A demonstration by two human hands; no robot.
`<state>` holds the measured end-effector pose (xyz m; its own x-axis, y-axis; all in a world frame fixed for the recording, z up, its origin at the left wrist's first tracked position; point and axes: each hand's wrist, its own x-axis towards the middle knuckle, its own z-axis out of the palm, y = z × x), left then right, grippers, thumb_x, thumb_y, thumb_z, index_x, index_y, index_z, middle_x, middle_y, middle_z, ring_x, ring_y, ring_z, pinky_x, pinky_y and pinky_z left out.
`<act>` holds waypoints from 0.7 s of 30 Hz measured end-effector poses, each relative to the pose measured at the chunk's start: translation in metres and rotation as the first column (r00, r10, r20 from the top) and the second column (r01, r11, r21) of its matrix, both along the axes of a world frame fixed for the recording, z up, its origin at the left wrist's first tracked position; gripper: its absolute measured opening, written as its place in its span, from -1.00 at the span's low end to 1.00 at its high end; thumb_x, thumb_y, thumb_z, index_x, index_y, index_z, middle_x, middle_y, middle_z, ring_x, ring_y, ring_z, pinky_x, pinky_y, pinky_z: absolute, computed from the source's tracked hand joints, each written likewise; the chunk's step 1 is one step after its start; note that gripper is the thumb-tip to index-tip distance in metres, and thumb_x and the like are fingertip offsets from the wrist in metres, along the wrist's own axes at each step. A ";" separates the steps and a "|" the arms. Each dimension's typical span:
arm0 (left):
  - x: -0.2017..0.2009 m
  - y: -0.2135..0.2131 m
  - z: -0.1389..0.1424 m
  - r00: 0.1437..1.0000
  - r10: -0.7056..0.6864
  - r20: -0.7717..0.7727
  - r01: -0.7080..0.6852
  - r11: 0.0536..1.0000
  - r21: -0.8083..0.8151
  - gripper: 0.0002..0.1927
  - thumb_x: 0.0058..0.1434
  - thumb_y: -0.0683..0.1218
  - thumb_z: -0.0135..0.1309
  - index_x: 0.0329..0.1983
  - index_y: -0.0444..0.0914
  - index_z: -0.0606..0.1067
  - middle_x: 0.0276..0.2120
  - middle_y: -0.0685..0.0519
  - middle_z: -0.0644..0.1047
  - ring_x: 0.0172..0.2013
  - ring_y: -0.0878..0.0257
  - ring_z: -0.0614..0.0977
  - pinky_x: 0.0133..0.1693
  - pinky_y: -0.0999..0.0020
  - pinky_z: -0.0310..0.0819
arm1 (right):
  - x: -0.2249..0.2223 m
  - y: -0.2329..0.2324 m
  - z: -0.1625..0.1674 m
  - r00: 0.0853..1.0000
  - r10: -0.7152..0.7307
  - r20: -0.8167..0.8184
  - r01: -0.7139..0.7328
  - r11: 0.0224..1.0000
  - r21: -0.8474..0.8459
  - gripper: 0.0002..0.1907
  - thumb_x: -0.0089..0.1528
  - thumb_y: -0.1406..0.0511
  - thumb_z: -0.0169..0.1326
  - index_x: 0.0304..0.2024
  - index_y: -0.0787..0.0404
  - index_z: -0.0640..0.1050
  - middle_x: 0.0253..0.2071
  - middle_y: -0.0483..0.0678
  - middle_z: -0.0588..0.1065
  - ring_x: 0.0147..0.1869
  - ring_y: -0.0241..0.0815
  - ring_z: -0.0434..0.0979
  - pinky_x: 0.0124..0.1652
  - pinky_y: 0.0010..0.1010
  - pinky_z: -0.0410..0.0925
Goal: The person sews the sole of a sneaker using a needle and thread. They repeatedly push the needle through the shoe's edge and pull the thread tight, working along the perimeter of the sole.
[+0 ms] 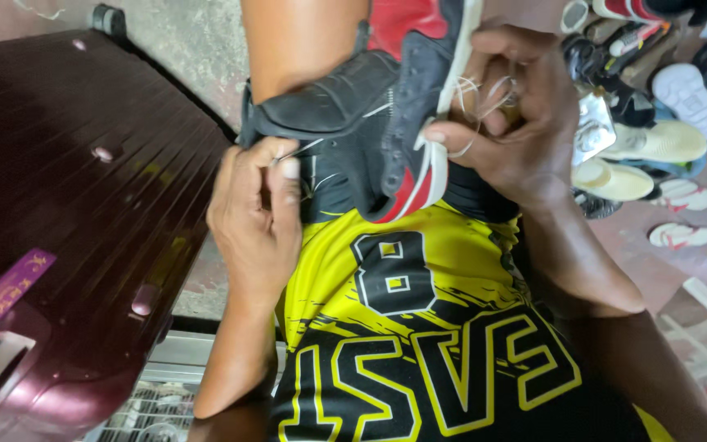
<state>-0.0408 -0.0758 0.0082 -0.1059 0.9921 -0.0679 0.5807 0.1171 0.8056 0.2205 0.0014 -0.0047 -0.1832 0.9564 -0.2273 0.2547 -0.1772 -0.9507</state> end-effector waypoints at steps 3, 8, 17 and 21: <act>-0.011 -0.016 -0.005 0.979 -0.014 -0.205 -0.003 0.996 -0.084 -0.75 0.27 -0.14 0.34 -0.12 -0.33 0.52 -0.45 -0.09 0.39 -0.43 0.08 0.40 -0.34 0.23 0.25 | -0.001 0.000 0.000 0.998 0.035 0.061 -0.039 0.997 0.068 -0.36 0.20 0.49 0.49 0.16 0.33 0.35 -0.43 -0.20 0.26 -0.41 -0.50 0.19 -0.33 -0.66 0.20; -0.057 -0.059 -0.036 0.819 0.436 0.373 -0.389 0.900 -0.196 -0.69 0.32 -0.31 0.22 -0.49 -0.26 0.39 -0.54 0.12 0.34 -0.50 0.36 0.31 -0.43 0.43 0.12 | 0.002 0.006 -0.010 0.992 0.106 0.073 -0.117 0.979 0.164 -0.39 0.23 0.50 0.47 0.17 0.31 0.37 -0.50 -0.23 0.22 -0.43 -0.52 0.19 -0.33 -0.69 0.18; -0.033 -0.051 -0.041 0.892 0.448 0.056 -0.397 0.838 -0.374 -0.70 0.23 -0.24 0.15 0.03 -0.21 0.44 -0.17 0.08 0.47 -0.20 0.24 0.51 -0.21 0.39 0.41 | 0.006 0.009 -0.006 0.988 0.144 0.053 -0.150 0.977 0.149 -0.43 0.26 0.53 0.43 0.15 0.29 0.34 -0.51 -0.25 0.21 -0.48 -0.49 0.28 -0.41 -0.66 0.21; 0.004 -0.015 0.005 0.914 0.069 -0.399 -0.020 0.992 0.126 -0.65 0.37 -0.27 0.12 0.19 -0.17 0.42 0.00 -0.08 0.47 -0.03 -0.06 0.57 0.04 0.15 0.50 | 0.009 0.011 -0.004 0.976 0.166 0.137 -0.191 0.963 0.192 -0.36 0.25 0.52 0.46 0.19 0.29 0.32 -0.50 -0.25 0.23 -0.46 -0.48 0.35 -0.36 -0.66 0.25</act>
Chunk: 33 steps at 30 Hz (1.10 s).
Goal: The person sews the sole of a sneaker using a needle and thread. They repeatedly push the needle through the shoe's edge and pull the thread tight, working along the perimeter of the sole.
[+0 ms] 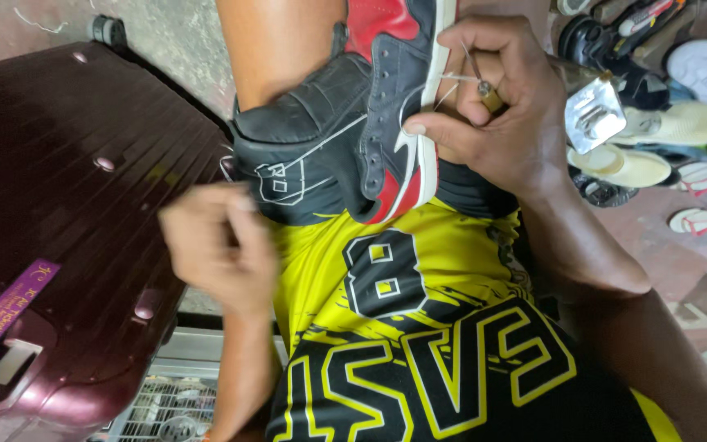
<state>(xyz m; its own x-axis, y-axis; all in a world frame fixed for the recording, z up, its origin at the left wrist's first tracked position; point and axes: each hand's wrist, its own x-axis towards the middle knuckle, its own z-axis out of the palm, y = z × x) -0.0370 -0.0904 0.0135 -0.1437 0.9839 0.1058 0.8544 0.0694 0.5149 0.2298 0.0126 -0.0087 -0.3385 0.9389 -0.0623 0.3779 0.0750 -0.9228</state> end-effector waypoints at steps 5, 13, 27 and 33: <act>0.057 0.048 -0.011 0.901 -0.224 0.372 0.280 0.954 -0.105 -0.51 0.17 -0.31 -0.01 0.21 -0.38 0.42 -0.04 -0.31 0.54 -0.12 -0.16 0.59 -0.14 0.09 0.49 | 0.005 -0.002 0.014 0.988 0.015 0.150 0.007 0.989 -0.146 -0.21 0.19 0.44 0.47 0.33 0.28 0.29 -0.51 -0.14 0.27 -0.44 -0.37 0.28 -0.38 -0.56 0.21; 0.075 0.057 -0.037 0.813 0.079 0.576 0.071 0.970 -0.233 -0.71 0.28 -0.14 0.18 -0.44 -0.33 0.34 -0.54 -0.20 0.34 -0.51 0.05 0.42 -0.39 0.29 0.30 | 0.031 -0.001 0.029 0.916 0.055 0.397 -0.053 0.998 -0.016 -0.24 0.19 0.27 0.41 0.31 0.27 0.29 -0.44 -0.10 0.48 -0.41 -0.25 0.48 -0.34 -0.38 0.35; 0.062 0.052 -0.038 0.723 -0.050 0.689 0.208 0.967 -0.149 -0.78 0.47 -0.27 -0.16 0.09 -0.41 0.45 -0.20 -0.13 0.58 -0.19 0.09 0.61 -0.04 0.37 0.49 | 0.048 0.003 0.010 0.977 0.089 0.193 -0.081 0.995 -0.052 -0.84 0.38 0.35 0.19 -0.28 0.34 0.57 -0.31 0.05 0.54 -0.47 -0.22 0.44 -0.44 -0.38 0.26; 0.070 0.064 -0.028 0.839 -0.061 0.541 0.221 0.946 -0.236 -0.76 0.35 -0.14 0.12 0.04 -0.31 0.52 -0.26 -0.14 0.59 -0.21 0.01 0.66 -0.12 0.29 0.52 | 0.031 0.009 0.011 0.850 -0.242 -0.468 0.123 0.955 -0.270 -0.78 0.51 0.33 -0.05 -0.24 0.32 0.45 -0.04 0.12 0.56 -0.39 -0.34 0.39 -0.33 -0.58 0.27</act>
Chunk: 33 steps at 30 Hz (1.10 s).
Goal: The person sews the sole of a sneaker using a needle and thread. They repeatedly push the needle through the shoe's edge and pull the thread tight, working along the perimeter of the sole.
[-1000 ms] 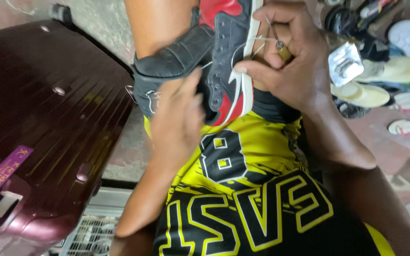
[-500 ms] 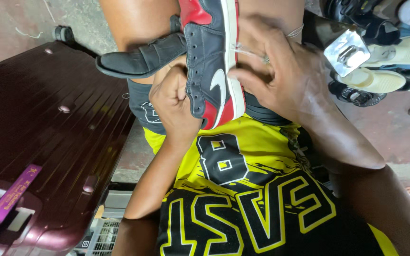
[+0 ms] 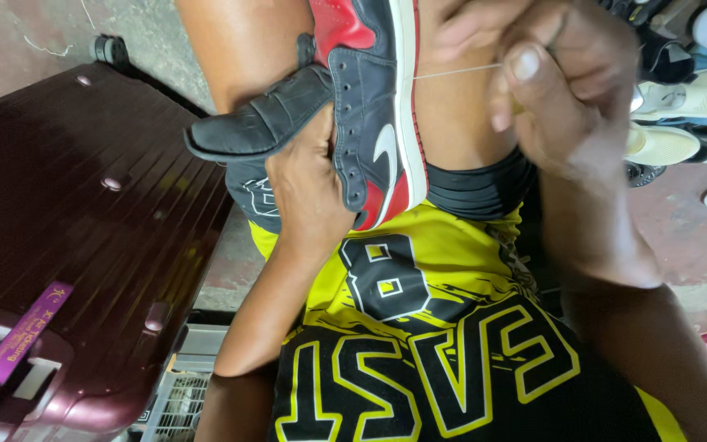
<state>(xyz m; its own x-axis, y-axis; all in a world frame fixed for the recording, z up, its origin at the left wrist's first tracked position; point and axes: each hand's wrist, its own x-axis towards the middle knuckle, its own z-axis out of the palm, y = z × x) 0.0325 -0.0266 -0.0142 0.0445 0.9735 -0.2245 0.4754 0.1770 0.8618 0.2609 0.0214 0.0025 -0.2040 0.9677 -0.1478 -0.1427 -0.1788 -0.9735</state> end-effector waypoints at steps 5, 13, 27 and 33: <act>0.007 0.010 0.000 0.996 0.041 0.082 -0.050 0.992 0.114 -0.90 0.33 -0.13 0.14 -0.15 -0.26 0.55 -0.35 -0.06 0.59 -0.33 0.13 0.66 -0.17 0.34 0.52 | -0.033 0.007 -0.019 0.993 0.070 -0.090 -0.068 0.998 0.018 -0.77 0.50 0.29 0.02 -0.26 0.25 0.40 -0.32 -0.09 0.51 -0.43 -0.39 0.46 -0.34 -0.57 0.38; -0.005 0.006 -0.007 0.994 0.057 0.089 -0.056 0.998 -0.017 -0.77 0.31 -0.08 0.19 -0.35 -0.28 0.42 -0.48 -0.10 0.38 -0.47 0.05 0.49 -0.36 0.29 0.35 | -0.061 0.002 -0.028 0.882 0.072 0.466 -0.196 0.955 0.224 -0.71 0.49 0.36 0.18 -0.32 0.31 0.45 -0.43 -0.07 0.41 -0.47 -0.33 0.38 -0.40 -0.50 0.25; -0.009 -0.006 -0.032 0.946 0.122 0.302 -0.090 0.989 -0.119 -0.92 0.28 -0.28 0.15 -0.29 -0.33 0.47 -0.50 0.17 0.25 -0.44 0.41 0.27 -0.37 0.48 0.18 | -0.046 0.006 -0.036 0.975 0.017 0.221 -0.035 0.996 0.079 -0.70 0.52 0.31 0.07 -0.31 0.26 0.39 -0.47 -0.13 0.46 -0.48 -0.41 0.32 -0.43 -0.57 0.22; -0.010 -0.012 -0.029 0.987 0.111 0.112 -0.079 0.963 -0.258 -0.96 0.35 -0.24 0.14 -0.19 -0.33 0.56 -0.50 0.12 0.26 -0.44 0.41 0.29 -0.35 0.52 0.25 | -0.047 0.017 -0.034 0.958 -0.101 -0.269 0.062 0.987 -0.151 -0.69 0.50 0.30 -0.03 -0.33 0.24 0.27 -0.64 -0.19 0.17 -0.64 -0.46 0.08 -0.56 -0.60 0.03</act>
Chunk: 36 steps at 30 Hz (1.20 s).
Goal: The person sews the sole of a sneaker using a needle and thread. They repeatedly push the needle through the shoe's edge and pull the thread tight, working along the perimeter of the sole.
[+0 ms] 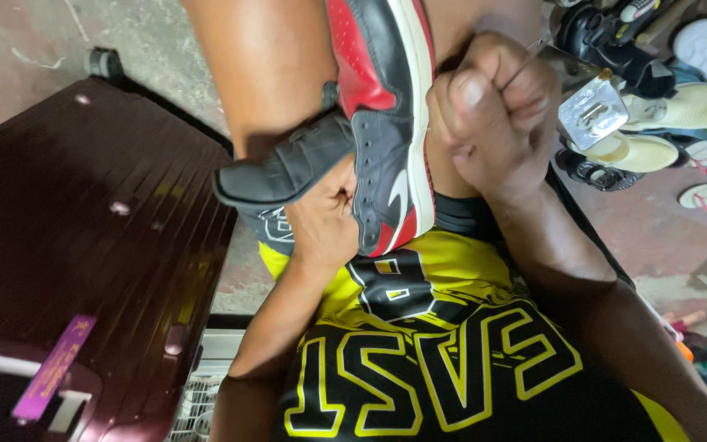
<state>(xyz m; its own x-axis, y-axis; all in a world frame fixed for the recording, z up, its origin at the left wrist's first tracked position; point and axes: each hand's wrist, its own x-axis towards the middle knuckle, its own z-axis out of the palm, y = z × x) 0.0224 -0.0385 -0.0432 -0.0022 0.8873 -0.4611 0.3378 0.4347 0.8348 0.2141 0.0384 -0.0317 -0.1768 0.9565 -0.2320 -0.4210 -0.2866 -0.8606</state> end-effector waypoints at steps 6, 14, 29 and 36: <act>-0.024 0.010 0.012 0.945 -0.215 0.248 0.251 0.960 -0.122 -0.62 0.41 -0.30 -0.07 0.28 -0.33 0.41 -0.12 0.01 0.61 -0.13 0.42 0.50 -0.06 0.45 0.39 | 0.032 -0.010 0.000 0.981 -0.062 0.184 0.031 0.986 0.166 -0.72 0.60 0.24 -0.16 -0.17 0.27 0.27 -0.49 0.01 0.31 -0.63 -0.30 0.19 -0.54 -0.46 0.16; -0.008 -0.001 0.002 0.626 0.329 0.708 -0.002 0.908 -0.420 -0.52 0.42 -0.23 0.03 0.40 -0.39 0.35 0.13 0.06 0.55 0.09 0.37 0.56 0.21 0.43 0.41 | 0.092 -0.039 0.011 0.751 -0.265 0.604 0.115 0.954 0.275 -0.59 0.62 0.19 -0.24 -0.07 0.42 0.45 -0.34 0.09 0.46 -0.48 -0.24 0.39 -0.44 -0.49 0.25; -0.031 0.005 0.001 0.525 0.284 0.803 -0.002 0.943 -0.333 -0.58 0.36 -0.27 0.02 0.29 -0.45 0.42 0.11 -0.07 0.58 0.10 0.24 0.61 0.24 0.31 0.46 | 0.026 -0.032 0.053 0.550 -0.066 0.832 -0.443 0.822 0.359 -0.78 0.36 0.53 0.14 0.05 0.35 0.60 -0.04 0.14 0.61 0.07 -0.04 0.67 0.05 -0.34 0.51; -0.029 0.004 -0.002 0.562 0.212 0.799 -0.001 0.967 -0.256 -0.60 0.40 -0.25 0.03 0.29 -0.45 0.43 0.11 -0.04 0.58 0.11 0.26 0.59 0.25 0.32 0.44 | 0.026 -0.025 0.059 0.419 -0.079 0.904 -0.523 0.793 0.312 -0.81 0.40 0.47 0.18 0.07 0.28 0.63 -0.08 0.02 0.62 -0.11 -0.19 0.66 -0.14 -0.45 0.50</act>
<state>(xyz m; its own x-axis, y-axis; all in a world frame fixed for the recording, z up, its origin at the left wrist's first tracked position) -0.0062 -0.0347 -0.0449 0.3791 0.7914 -0.4796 -0.5012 0.6112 0.6125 0.2401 0.0129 0.0273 -0.4021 0.9129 0.0707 0.6119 0.3254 -0.7210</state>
